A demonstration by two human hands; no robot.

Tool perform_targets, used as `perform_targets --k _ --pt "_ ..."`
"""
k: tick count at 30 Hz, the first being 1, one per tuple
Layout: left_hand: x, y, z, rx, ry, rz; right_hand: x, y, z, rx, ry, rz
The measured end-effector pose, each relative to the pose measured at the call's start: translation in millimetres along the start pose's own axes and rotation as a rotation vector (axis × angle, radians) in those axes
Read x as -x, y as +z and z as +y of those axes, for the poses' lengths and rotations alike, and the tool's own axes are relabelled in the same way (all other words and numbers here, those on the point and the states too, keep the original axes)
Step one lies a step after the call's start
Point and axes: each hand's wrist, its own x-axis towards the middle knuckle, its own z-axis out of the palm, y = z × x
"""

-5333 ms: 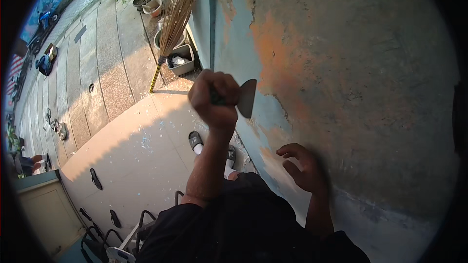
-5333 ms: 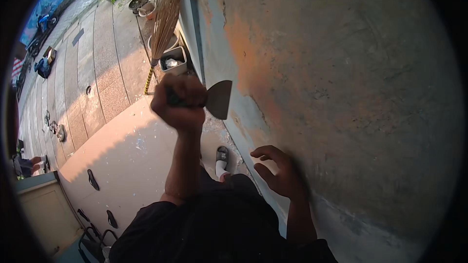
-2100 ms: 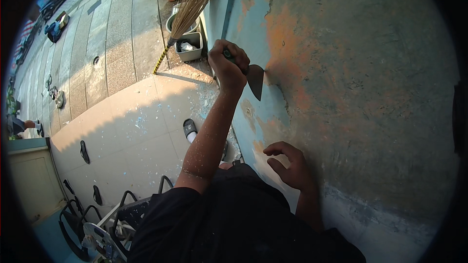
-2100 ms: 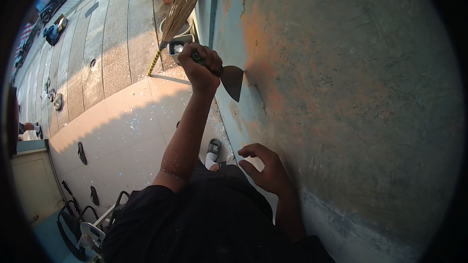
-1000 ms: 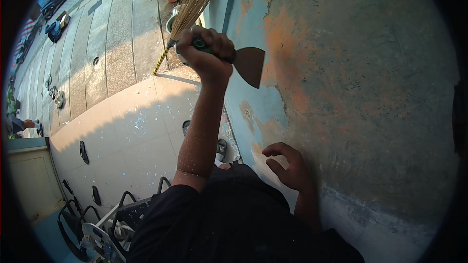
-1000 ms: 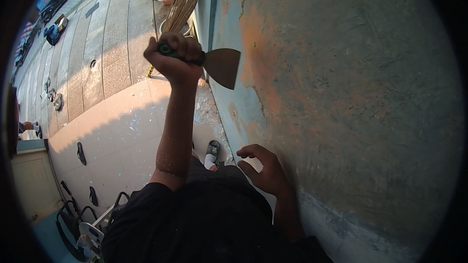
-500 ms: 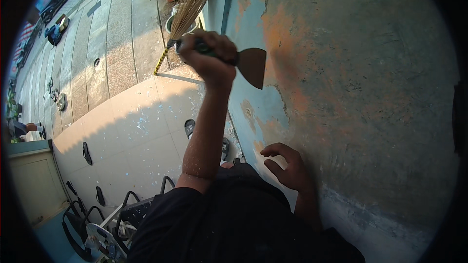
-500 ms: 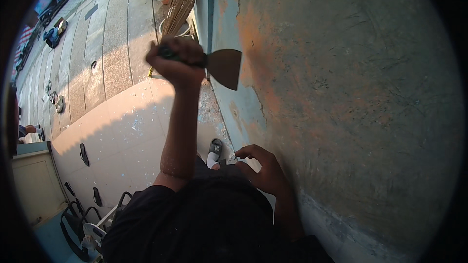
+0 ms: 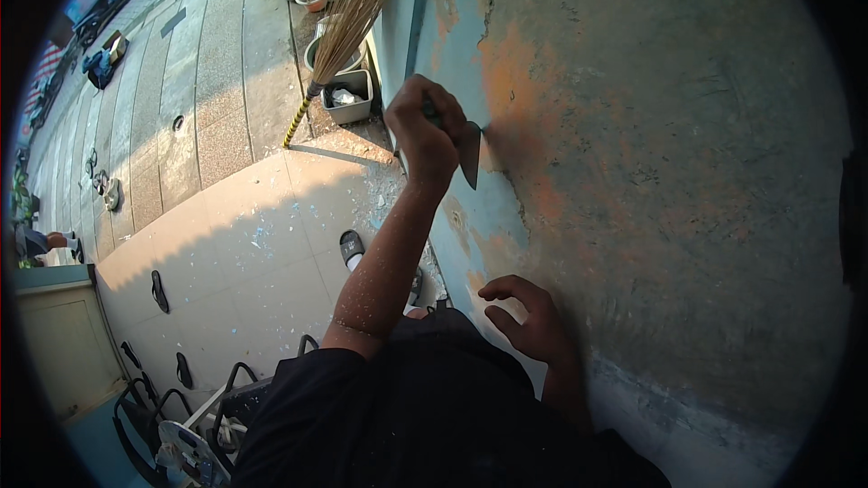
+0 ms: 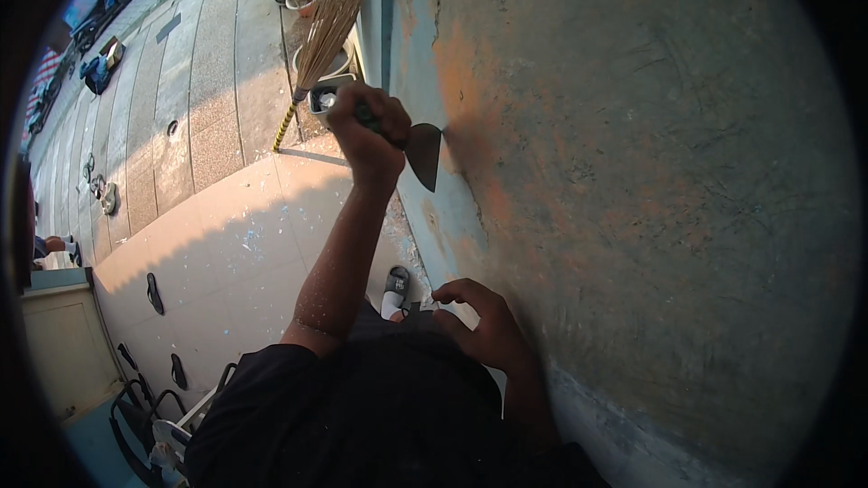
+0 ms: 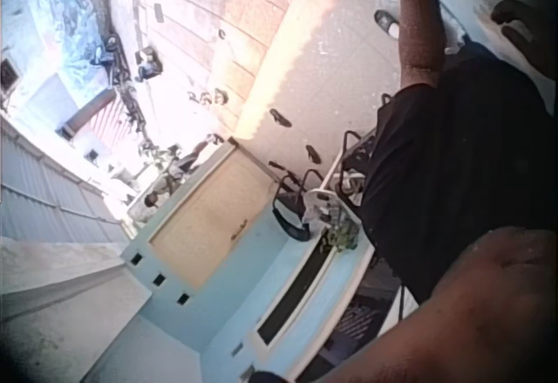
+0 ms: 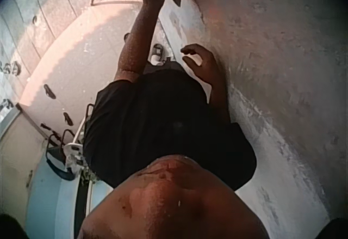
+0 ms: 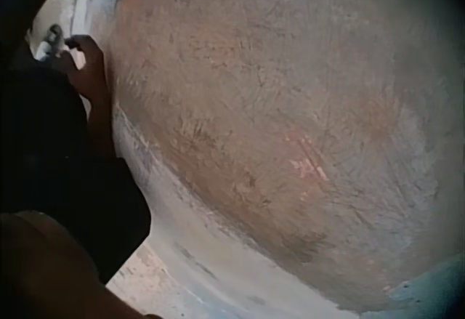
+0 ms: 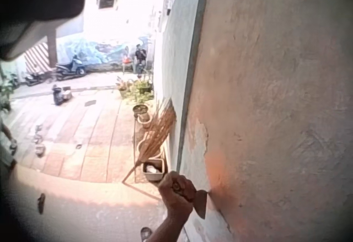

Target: The person scrapes peeling paint from a wall using a putty knife.

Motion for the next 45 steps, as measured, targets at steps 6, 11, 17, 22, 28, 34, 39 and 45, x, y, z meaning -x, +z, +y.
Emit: perform_targets --k 6,11,17,22,28,34,39,45 --pt "-9.0 -8.5 39.9 0.345 0.009 0.075 1.0 1.6 -1.2 0.019 -0.01 0.0" --pt "-14.9 2.4 42.9 0.274 -0.097 -0.041 0.2 -1.0 -5.8 0.048 -0.04 0.003" --pt "-8.5 3.7 29.6 0.322 -0.086 0.116 1.8 3.7 -2.6 0.03 -0.011 0.007" --pt "-4.3 -10.3 9.7 0.188 -0.058 0.038 4.9 -0.4 -4.7 0.043 -0.03 0.012" --pt "-11.0 -10.6 20.3 0.379 -0.13 0.165 1.4 4.8 -2.6 0.043 -0.037 -0.006" --pt "-22.6 -28.9 32.5 0.364 -0.066 0.071 7.0 1.4 -4.1 0.036 -0.06 0.001" --pt "-12.3 -6.5 34.2 0.403 -0.067 0.107 3.5 7.0 -4.1 0.029 -0.02 -0.015" --pt "-23.4 -21.1 51.9 0.297 -0.009 0.004 7.9 10.2 -6.1 0.044 -0.069 -0.033"
